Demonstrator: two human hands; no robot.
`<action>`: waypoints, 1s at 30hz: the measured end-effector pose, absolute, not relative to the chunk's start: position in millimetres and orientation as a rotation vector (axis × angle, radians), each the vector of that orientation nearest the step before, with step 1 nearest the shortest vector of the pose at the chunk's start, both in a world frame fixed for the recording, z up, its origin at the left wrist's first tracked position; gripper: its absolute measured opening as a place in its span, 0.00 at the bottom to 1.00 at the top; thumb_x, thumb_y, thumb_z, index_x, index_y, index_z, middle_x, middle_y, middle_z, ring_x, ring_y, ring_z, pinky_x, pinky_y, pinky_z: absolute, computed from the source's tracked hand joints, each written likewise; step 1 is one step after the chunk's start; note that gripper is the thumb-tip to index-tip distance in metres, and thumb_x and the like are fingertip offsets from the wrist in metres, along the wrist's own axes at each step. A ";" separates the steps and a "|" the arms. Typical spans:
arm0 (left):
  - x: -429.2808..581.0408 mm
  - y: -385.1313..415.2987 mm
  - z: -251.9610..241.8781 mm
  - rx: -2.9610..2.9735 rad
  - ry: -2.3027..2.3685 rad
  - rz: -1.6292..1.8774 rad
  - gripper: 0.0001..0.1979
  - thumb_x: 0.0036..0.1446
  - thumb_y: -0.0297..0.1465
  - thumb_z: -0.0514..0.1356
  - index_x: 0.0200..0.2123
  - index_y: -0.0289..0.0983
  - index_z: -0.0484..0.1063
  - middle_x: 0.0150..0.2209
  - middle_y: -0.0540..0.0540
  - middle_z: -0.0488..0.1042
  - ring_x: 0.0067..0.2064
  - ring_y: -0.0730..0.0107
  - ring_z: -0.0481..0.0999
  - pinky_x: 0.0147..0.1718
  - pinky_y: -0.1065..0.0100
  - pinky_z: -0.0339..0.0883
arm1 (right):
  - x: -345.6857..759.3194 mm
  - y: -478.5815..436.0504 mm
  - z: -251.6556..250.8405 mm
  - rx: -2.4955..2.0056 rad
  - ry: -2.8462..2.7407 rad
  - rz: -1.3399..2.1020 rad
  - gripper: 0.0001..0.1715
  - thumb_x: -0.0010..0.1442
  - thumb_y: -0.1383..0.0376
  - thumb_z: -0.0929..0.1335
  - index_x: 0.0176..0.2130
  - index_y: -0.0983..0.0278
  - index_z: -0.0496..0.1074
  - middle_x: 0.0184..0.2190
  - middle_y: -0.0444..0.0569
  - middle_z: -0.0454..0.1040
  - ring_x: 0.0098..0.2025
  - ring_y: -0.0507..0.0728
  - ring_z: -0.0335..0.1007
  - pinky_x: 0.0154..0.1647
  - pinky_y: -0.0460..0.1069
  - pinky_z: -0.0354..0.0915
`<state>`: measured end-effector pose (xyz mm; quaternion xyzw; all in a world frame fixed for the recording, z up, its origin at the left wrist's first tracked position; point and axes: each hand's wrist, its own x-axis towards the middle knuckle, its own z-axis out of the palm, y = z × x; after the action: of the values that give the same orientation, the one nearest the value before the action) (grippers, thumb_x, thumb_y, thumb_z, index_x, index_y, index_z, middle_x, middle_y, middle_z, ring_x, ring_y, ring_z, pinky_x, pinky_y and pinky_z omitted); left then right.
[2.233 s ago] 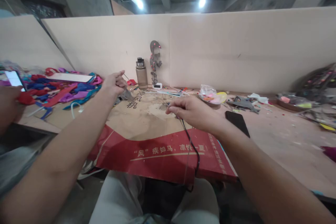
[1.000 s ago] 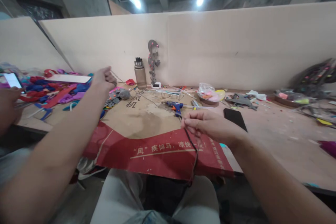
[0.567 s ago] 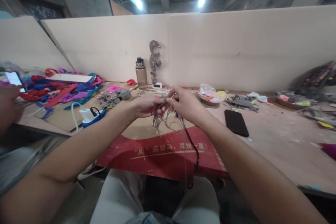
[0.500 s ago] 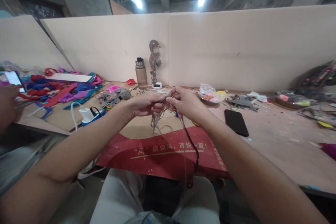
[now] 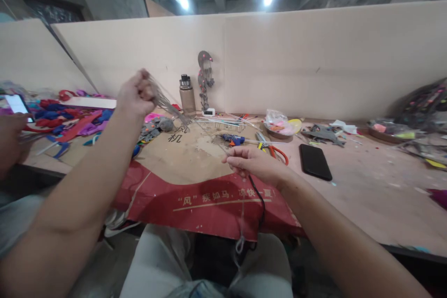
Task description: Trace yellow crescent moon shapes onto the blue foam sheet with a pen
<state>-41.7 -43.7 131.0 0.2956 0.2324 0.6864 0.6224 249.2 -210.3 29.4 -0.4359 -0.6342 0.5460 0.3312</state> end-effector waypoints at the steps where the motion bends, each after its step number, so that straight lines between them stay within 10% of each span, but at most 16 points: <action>1: -54.4 -34.4 134.1 0.634 0.521 1.767 0.13 0.69 0.30 0.52 0.29 0.38 0.65 0.14 0.59 0.46 0.15 0.81 0.43 0.15 0.73 0.38 | 252.6 -212.7 25.0 -1.154 -1.648 1.446 0.20 0.58 0.53 0.70 0.39 0.67 0.70 0.22 0.39 0.63 0.21 0.45 0.56 0.22 0.43 0.55; 5: -87.1 -15.9 130.2 0.537 0.576 2.015 0.18 0.73 0.30 0.39 0.29 0.37 0.56 0.17 0.60 0.60 0.15 0.83 0.42 0.19 0.75 0.35 | 264.2 -218.7 15.9 -1.226 -1.597 1.531 0.19 0.58 0.53 0.71 0.39 0.67 0.69 0.22 0.39 0.64 0.21 0.45 0.58 0.21 0.42 0.57; 10: -59.6 -27.7 104.2 0.655 0.711 1.818 0.14 0.69 0.26 0.47 0.29 0.36 0.59 0.27 0.53 0.75 0.17 0.86 0.55 0.16 0.78 0.37 | 259.2 -213.7 22.6 -1.201 -1.568 1.522 0.17 0.59 0.53 0.70 0.36 0.66 0.69 0.21 0.39 0.64 0.19 0.45 0.58 0.19 0.42 0.58; 16: 29.0 -75.6 60.8 1.057 0.717 1.179 0.12 0.67 0.27 0.50 0.29 0.35 0.64 0.27 0.44 0.77 0.24 0.74 0.75 0.21 0.77 0.63 | 229.5 -203.4 37.5 -1.286 -1.520 1.372 0.12 0.58 0.59 0.69 0.35 0.65 0.70 0.20 0.38 0.63 0.17 0.44 0.55 0.15 0.41 0.57; 22: 81.0 -120.4 25.2 1.267 0.748 0.729 0.12 0.65 0.30 0.55 0.27 0.34 0.65 0.18 0.51 0.69 0.18 0.77 0.69 0.20 0.76 0.66 | 216.2 -190.7 42.3 -1.451 -1.689 1.018 0.10 0.61 0.64 0.65 0.28 0.64 0.66 0.19 0.38 0.64 0.14 0.44 0.56 0.13 0.41 0.55; 30: 55.2 -110.3 46.1 1.282 0.616 0.185 0.16 0.62 0.40 0.59 0.27 0.34 0.67 0.17 0.58 0.50 0.15 0.86 0.45 0.12 0.83 0.40 | 224.2 -199.0 52.8 -1.403 -1.584 1.015 0.05 0.61 0.65 0.66 0.34 0.62 0.63 0.18 0.36 0.63 0.15 0.44 0.55 0.14 0.40 0.55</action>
<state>55.2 -110.3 46.1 0.5874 0.2821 0.0848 0.7538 224.2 -199.0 52.8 -0.5511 -0.6225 0.3989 0.3869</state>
